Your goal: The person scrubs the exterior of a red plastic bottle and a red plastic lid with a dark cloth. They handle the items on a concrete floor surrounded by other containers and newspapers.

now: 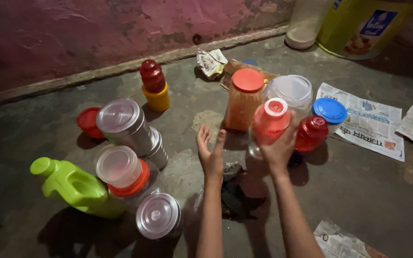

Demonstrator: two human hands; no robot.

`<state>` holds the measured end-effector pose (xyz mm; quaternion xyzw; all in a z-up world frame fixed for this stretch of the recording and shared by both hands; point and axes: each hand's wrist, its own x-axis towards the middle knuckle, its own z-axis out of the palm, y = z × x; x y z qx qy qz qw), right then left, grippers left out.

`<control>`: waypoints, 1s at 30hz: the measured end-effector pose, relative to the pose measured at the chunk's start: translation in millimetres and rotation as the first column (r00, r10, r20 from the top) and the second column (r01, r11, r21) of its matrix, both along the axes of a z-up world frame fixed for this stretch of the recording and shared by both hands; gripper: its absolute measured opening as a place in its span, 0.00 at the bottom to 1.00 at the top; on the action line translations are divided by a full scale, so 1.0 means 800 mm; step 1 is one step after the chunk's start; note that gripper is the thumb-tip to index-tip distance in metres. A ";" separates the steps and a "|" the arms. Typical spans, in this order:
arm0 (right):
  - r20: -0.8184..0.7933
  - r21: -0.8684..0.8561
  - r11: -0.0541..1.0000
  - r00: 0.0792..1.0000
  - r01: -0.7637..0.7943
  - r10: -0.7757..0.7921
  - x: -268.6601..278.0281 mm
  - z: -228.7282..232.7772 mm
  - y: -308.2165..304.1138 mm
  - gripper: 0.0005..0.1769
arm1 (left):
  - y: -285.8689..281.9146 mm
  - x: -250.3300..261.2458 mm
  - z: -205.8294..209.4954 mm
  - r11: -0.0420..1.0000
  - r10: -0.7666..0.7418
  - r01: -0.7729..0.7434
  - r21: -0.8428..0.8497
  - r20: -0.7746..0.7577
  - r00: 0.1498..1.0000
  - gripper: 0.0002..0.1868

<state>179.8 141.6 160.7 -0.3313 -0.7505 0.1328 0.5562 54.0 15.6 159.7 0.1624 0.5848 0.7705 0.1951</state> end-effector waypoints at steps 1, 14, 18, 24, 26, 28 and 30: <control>-0.003 -0.053 0.998 1.000 0.029 -0.030 0.000 -0.001 0.016 0.67 | 0.000 -0.001 -0.004 1.000 0.009 -0.009 0.002 0.029 1.000 0.52; 0.004 0.208 0.938 0.959 0.278 -0.285 -0.006 -0.036 -0.001 0.56 | 0.022 -0.012 -0.080 0.990 0.080 -0.096 0.099 0.154 0.985 0.20; 0.448 -0.366 0.930 0.872 -0.024 0.198 -0.027 -0.075 -0.095 0.30 | 0.029 -0.014 -0.096 0.985 0.148 -0.162 0.064 0.181 0.972 0.14; 0.679 -0.543 0.837 0.622 0.068 0.390 -0.031 -0.155 -0.129 0.39 | 0.033 -0.018 -0.103 0.976 0.186 -0.204 0.079 0.189 0.964 0.12; 0.621 -0.611 0.788 0.661 0.071 0.422 -0.030 -0.171 -0.115 0.29 | 0.032 -0.026 -0.096 0.973 0.217 -0.228 0.043 0.179 0.960 0.13; 0.380 -0.530 0.842 0.860 -0.100 0.341 -0.037 -0.159 -0.101 0.26 | 0.038 -0.037 -0.081 0.969 0.246 -0.242 -0.046 0.123 0.962 0.15; 0.146 -0.391 0.904 0.958 -0.174 0.248 -0.053 -0.123 -0.080 0.26 | 0.054 -0.068 -0.050 0.949 0.261 -0.256 -0.186 0.003 0.965 0.18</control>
